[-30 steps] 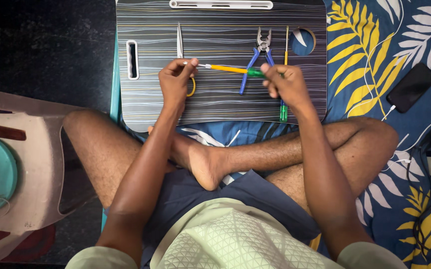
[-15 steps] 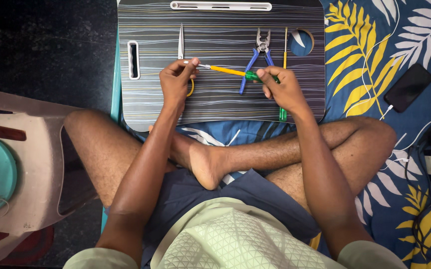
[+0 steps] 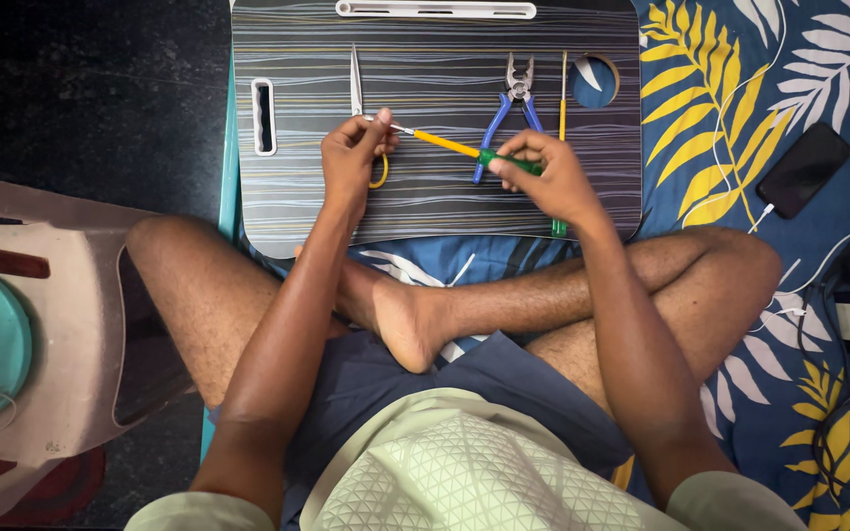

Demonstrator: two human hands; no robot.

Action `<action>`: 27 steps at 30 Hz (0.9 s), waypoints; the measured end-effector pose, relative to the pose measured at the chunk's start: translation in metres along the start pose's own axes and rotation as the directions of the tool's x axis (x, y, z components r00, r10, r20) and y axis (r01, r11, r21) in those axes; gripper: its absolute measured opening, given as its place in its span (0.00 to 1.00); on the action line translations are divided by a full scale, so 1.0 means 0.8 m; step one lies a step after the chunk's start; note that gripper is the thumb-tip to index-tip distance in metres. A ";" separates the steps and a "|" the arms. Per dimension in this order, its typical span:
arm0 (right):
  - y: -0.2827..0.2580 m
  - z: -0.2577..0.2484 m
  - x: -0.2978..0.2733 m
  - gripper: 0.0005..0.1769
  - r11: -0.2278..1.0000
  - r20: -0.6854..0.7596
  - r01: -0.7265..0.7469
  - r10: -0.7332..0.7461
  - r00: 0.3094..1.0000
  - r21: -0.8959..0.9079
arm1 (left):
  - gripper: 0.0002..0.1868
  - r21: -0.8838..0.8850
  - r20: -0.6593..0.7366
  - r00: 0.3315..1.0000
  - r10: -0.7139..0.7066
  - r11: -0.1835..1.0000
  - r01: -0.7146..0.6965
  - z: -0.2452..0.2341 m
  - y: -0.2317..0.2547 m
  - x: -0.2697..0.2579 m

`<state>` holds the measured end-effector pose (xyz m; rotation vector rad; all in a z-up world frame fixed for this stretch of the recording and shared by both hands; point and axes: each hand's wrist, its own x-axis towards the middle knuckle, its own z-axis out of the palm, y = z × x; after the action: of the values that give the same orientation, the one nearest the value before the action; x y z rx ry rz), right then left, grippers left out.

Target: The person assembles a screwdriver by inserting the metal shaft into the handle and tightening it. They repeatedly check the fit and adjust the components while seated with a lap desk.

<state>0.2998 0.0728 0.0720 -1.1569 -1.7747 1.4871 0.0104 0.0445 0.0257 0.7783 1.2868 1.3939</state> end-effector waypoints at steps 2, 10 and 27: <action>-0.001 0.006 -0.001 0.09 0.999 0.016 -0.039 0.039 0.999 0.021 | 0.19 -0.010 -0.014 1.000 -0.023 1.000 0.022 0.000 0.002 0.003; -0.012 0.008 0.001 0.09 0.997 0.042 -0.063 0.065 0.997 -0.039 | 0.19 -0.038 0.016 1.000 0.010 0.999 -0.009 0.001 0.004 0.002; -0.023 0.021 -0.004 0.13 0.979 0.277 -0.200 0.182 0.944 0.037 | 0.29 -0.042 0.208 0.975 -0.083 0.995 0.093 0.009 -0.024 0.010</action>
<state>0.2820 0.0616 0.0858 -1.1643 -1.8150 1.8830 0.0199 0.0515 0.0071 0.7985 1.1068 1.2366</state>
